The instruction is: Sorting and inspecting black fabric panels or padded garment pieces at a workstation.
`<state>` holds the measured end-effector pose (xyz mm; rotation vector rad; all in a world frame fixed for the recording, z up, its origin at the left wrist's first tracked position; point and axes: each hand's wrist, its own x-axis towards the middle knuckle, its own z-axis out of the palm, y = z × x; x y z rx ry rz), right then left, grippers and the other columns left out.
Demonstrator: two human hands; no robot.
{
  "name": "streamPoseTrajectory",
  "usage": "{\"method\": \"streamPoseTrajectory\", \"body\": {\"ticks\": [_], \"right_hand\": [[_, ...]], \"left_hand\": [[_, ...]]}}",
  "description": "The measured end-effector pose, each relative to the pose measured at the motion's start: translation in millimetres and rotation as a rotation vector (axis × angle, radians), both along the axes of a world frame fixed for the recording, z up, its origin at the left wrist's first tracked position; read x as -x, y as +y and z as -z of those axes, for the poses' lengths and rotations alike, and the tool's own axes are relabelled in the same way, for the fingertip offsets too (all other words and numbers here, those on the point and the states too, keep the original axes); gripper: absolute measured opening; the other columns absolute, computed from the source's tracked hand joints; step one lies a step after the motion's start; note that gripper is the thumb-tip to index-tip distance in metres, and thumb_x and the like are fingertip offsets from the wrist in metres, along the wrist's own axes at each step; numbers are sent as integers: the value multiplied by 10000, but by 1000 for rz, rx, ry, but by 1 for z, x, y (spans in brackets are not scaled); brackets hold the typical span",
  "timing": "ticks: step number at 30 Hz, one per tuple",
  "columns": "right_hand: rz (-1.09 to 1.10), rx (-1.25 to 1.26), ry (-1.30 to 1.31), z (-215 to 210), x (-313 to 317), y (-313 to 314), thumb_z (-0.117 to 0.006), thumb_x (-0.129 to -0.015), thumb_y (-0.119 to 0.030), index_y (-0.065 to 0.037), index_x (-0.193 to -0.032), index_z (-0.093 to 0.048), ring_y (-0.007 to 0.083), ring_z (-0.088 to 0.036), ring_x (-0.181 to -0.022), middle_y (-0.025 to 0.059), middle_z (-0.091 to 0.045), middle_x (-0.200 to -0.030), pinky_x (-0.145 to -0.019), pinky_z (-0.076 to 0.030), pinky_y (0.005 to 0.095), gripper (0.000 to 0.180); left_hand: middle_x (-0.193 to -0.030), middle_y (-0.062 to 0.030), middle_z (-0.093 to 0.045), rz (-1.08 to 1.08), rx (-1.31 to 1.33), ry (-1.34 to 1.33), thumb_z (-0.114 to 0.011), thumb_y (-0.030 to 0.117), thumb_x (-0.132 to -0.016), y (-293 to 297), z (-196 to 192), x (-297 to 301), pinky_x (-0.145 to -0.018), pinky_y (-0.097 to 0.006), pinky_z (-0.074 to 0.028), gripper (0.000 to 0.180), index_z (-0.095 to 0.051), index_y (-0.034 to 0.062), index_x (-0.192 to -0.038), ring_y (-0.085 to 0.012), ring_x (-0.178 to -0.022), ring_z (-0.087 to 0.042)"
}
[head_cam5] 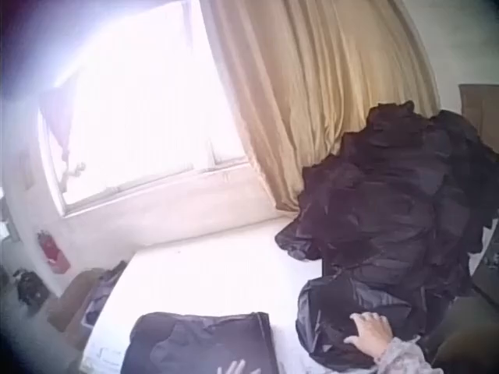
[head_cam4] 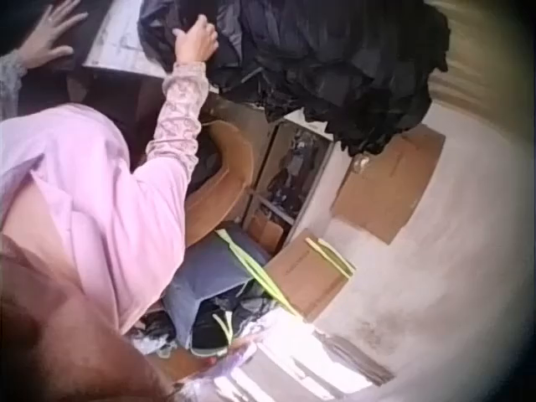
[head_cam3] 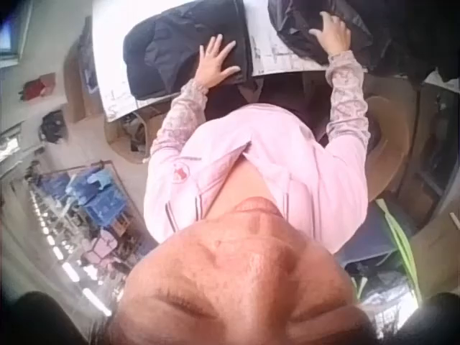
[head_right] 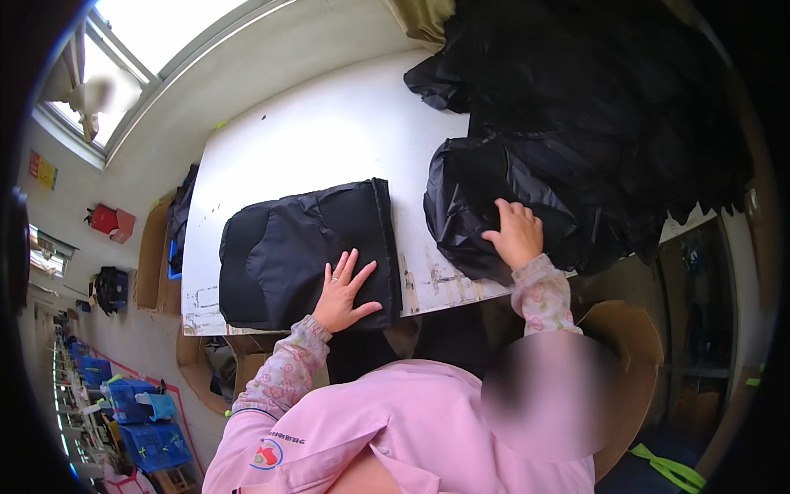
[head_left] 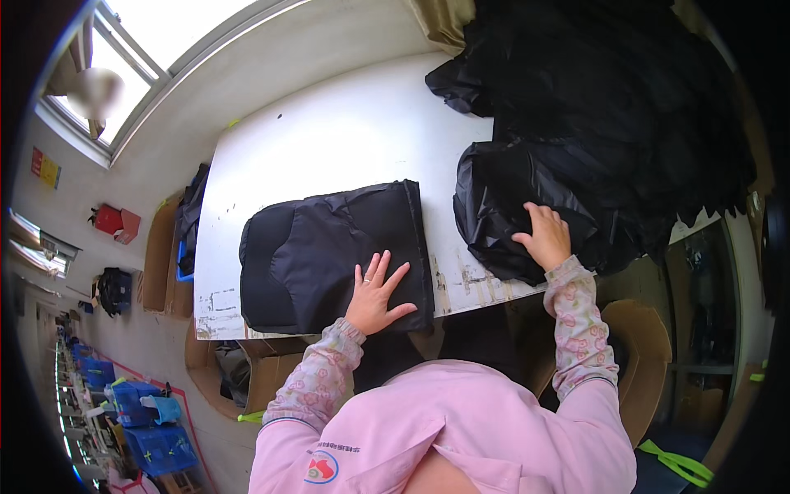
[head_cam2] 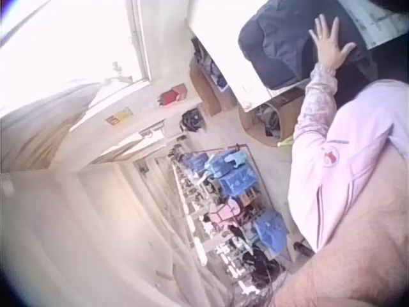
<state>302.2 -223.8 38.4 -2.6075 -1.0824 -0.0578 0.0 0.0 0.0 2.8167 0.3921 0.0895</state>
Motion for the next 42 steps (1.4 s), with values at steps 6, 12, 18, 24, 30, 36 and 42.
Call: {"method": "streamPoseTrajectory", "body": {"ticks": [6, 12, 18, 24, 30, 36, 42], "right_hand": [[-30, -2, -20, 36, -27, -10, -703, -810, -213, -94, -1052, -667, 321, -641, -934, 109, -673, -970, -783, -504, 436, 272], [-115, -106, 54, -29, -48, -20, -649, -841, -209, -114, -954, -710, 360, -655, -840, 143, -694, -902, -722, -515, 459, 160], [-516, -175, -377, -209, -9, -20, -639, -797, -63, -69, -884, -694, 308, -627, -788, 96, -667, -800, -885, -469, 400, 102], [-697, -196, -466, -304, 5, -20, -650, -779, 10, -43, -876, -665, 286, -612, -755, 69, -651, -752, -935, -442, 399, 112], [-644, -315, -793, -303, -8, 2, -689, -766, -35, -65, -927, -664, 257, -597, -886, 53, -647, -904, -886, -442, 371, 166], [-192, -812, -472, -215, 61, 17, -793, -755, -318, -50, -1085, -588, 278, -575, -937, 70, -595, -1028, -787, -439, 383, 471], [-205, -636, 475, -67, 103, 57, -863, -676, -234, -21, -1374, -378, 360, -614, -1037, 208, -588, -1189, -856, -499, 420, 876]], "left_hand": [[-1589, -175, -169, 24, 1, -10, -628, 617, -818, 14, -4, 1, -1104, -667, -151, 810, -368, 238, -1484, -387, -1464, -148], [-1497, -229, -326, 58, 250, -16, -666, 465, -871, 24, -29, -15, -1110, -631, -201, 615, -487, 161, -1375, -421, -1415, -264], [-1451, -208, -401, 155, 484, -412, -742, 297, -851, 51, -100, -72, -1122, -387, -306, 679, -423, 49, -1398, -347, -1379, -360], [-1549, -174, -264, 300, 808, -677, -825, 275, -747, 59, -156, -140, -1186, -381, -154, 1036, -184, 23, -1520, -287, -1464, -194], [-1390, -97, -494, 638, 1071, -459, -709, 76, -849, 13, -227, -137, -995, -323, -421, 722, -353, 68, -1476, -194, -1138, -549], [-1130, -82, -640, 249, 1357, -634, -528, 149, -995, -19, -201, -135, -899, -278, -472, 300, -554, -19, -1242, -152, -1018, -590], [-1080, -110, -659, -103, 1794, -908, -545, 103, -958, -38, -171, -148, -792, -321, -557, 233, -585, -17, -1153, -222, -910, -669]]}}
